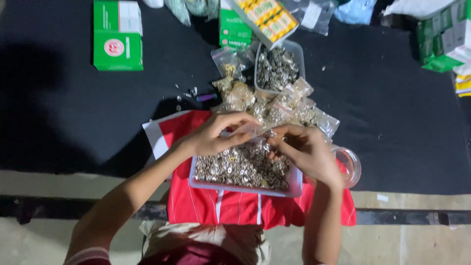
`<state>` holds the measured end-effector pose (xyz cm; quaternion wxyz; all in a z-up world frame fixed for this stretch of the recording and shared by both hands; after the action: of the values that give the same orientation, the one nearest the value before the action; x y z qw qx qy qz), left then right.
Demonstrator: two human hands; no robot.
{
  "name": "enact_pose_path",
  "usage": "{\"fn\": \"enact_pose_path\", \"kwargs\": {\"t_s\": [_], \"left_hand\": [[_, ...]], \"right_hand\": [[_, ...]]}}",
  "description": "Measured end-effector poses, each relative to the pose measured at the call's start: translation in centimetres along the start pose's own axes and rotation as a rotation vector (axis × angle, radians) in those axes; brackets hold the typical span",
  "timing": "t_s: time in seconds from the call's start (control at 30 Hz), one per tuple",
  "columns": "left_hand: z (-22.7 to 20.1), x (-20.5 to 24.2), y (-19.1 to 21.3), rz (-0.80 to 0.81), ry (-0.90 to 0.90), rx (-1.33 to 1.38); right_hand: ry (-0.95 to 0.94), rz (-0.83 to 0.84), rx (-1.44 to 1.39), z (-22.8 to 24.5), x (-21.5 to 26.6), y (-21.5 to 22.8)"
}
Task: The person sorts small silver sequins from a white plastic tray into small clear plastic bags. They use both hands to scoop the sequins and transfer them into the bags, which are placed on a red and white striped cloth on the table.
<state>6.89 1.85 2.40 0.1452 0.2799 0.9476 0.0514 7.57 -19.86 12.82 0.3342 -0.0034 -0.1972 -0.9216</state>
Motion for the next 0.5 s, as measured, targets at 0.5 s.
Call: {"fn": "enact_pose_path", "kwargs": {"t_s": [0.5], "left_hand": [[-12.3,-2.0,2.1,0.016,0.022,-0.461]], "right_hand": [[0.223,-0.137,0.179,6.7,1.1,3.0]]}}
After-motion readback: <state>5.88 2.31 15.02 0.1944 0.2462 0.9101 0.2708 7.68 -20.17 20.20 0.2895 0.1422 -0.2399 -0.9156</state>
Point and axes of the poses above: each hand's wrist, its own x-axis away from the middle knuckle, its own y-axis out of the back of the hand, z = x × y, the point moved 1 cm from there along -x, towards the middle knuckle, and after that the axes turned 7 degrees about z, right-handed, at the moved point
